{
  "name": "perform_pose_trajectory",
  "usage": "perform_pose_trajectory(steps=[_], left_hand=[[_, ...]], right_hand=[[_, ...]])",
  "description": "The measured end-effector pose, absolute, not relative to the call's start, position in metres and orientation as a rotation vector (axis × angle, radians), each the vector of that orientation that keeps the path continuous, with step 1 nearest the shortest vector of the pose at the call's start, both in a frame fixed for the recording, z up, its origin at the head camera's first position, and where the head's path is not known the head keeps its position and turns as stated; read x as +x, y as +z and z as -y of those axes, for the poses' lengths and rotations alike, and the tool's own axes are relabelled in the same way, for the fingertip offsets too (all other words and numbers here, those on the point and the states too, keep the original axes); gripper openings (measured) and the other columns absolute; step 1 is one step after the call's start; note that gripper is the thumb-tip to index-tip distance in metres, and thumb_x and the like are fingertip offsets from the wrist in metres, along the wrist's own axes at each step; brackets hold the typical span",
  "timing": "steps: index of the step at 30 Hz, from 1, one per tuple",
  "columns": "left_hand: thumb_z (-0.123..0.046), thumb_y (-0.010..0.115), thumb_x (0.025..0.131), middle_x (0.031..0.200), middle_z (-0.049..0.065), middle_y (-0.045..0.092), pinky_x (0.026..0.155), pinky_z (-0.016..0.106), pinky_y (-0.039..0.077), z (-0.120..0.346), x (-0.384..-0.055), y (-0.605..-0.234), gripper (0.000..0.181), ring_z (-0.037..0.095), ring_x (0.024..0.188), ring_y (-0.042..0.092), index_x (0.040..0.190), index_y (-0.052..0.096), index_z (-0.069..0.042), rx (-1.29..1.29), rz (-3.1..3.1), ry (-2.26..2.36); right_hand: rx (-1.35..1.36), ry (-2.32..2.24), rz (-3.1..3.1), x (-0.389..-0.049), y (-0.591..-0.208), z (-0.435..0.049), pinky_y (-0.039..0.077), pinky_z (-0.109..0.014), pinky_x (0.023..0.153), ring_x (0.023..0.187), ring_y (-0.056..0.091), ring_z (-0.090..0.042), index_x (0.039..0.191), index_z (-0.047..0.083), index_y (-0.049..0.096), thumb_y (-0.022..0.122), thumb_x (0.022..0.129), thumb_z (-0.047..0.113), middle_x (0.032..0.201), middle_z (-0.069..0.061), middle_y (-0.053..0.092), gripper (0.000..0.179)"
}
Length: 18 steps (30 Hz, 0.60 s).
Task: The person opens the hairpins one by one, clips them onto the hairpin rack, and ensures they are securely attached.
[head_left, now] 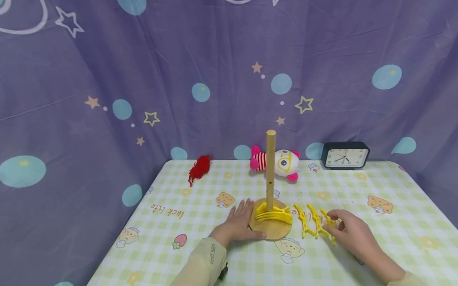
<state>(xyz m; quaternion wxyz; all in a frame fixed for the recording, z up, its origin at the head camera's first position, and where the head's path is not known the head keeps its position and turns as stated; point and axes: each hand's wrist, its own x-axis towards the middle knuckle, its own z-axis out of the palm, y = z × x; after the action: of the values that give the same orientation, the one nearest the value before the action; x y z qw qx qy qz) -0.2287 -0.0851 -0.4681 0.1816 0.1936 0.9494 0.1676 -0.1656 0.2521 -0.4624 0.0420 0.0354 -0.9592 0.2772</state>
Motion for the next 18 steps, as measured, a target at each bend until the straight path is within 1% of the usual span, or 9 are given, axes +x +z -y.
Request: perform_pose_trajectory(steps=[3,6,9,12,15,18], left_hand=[[-0.072,0.064,0.078,0.164,0.005,0.005,0.119,0.047,0.001,0.085,-0.229,-0.469,0.112,0.023,0.150,0.000,0.158,0.011,-0.013,0.548,-2.681,0.468],[-0.072,0.064,0.077,0.164,0.005,0.006,0.119,0.047,0.002,0.085,-0.229,-0.468,0.112,0.023,0.150,0.001,0.158,0.012,-0.013,0.549,-2.683,0.471],[-0.071,0.064,0.078,0.164,0.005,0.006,0.119,0.048,0.003,0.085,-0.229,-0.467,0.112,0.023,0.150,0.002,0.158,0.012,-0.013,0.549,-2.688,0.464],[-0.071,0.064,0.078,0.164,0.005,0.006,0.119,0.048,0.003,0.085,-0.228,-0.467,0.112,0.023,0.150,0.002,0.158,0.012,-0.013,0.552,-2.690,0.447],[-0.071,0.064,0.077,0.164,0.005,0.006,0.119,0.048,0.004,0.085,-0.229,-0.467,0.112,0.024,0.150,0.002,0.158,0.013,-0.012,0.548,-2.691,0.451],[-0.072,0.064,0.077,0.164,0.005,0.006,0.119,0.047,0.003,0.085,-0.229,-0.468,0.112,0.023,0.150,0.001,0.158,0.012,-0.013,0.539,-2.689,0.452]], right_hand=[[0.056,0.824,2.996,-0.165,-0.465,-0.258,0.043,-0.033,0.055,0.069,0.052,-0.015,0.115,0.000,0.064,0.081,0.075,0.046,0.098,-0.007,0.065,0.064],[0.012,0.810,3.061,-0.166,-0.466,-0.264,0.048,-0.040,0.061,0.077,0.057,-0.020,0.113,-0.001,0.062,0.082,0.069,0.056,0.096,-0.007,0.063,0.074],[-0.021,0.808,3.141,-0.167,-0.467,-0.269,0.048,-0.043,0.066,0.081,0.055,-0.022,0.108,0.000,0.059,0.081,0.065,0.063,0.093,-0.006,0.059,0.079],[-0.047,0.811,3.212,-0.168,-0.470,-0.271,0.048,-0.043,0.068,0.080,0.052,-0.021,0.103,0.002,0.058,0.080,0.062,0.067,0.092,-0.005,0.057,0.080],[-0.051,0.813,3.247,-0.167,-0.471,-0.272,0.049,-0.044,0.070,0.079,0.053,-0.021,0.098,0.003,0.059,0.079,0.061,0.068,0.092,-0.005,0.058,0.077],[-0.034,0.794,3.262,-0.167,-0.472,-0.271,0.049,-0.042,0.068,0.076,0.051,-0.020,0.092,0.006,0.060,0.080,0.061,0.068,0.088,-0.004,0.057,0.072]])
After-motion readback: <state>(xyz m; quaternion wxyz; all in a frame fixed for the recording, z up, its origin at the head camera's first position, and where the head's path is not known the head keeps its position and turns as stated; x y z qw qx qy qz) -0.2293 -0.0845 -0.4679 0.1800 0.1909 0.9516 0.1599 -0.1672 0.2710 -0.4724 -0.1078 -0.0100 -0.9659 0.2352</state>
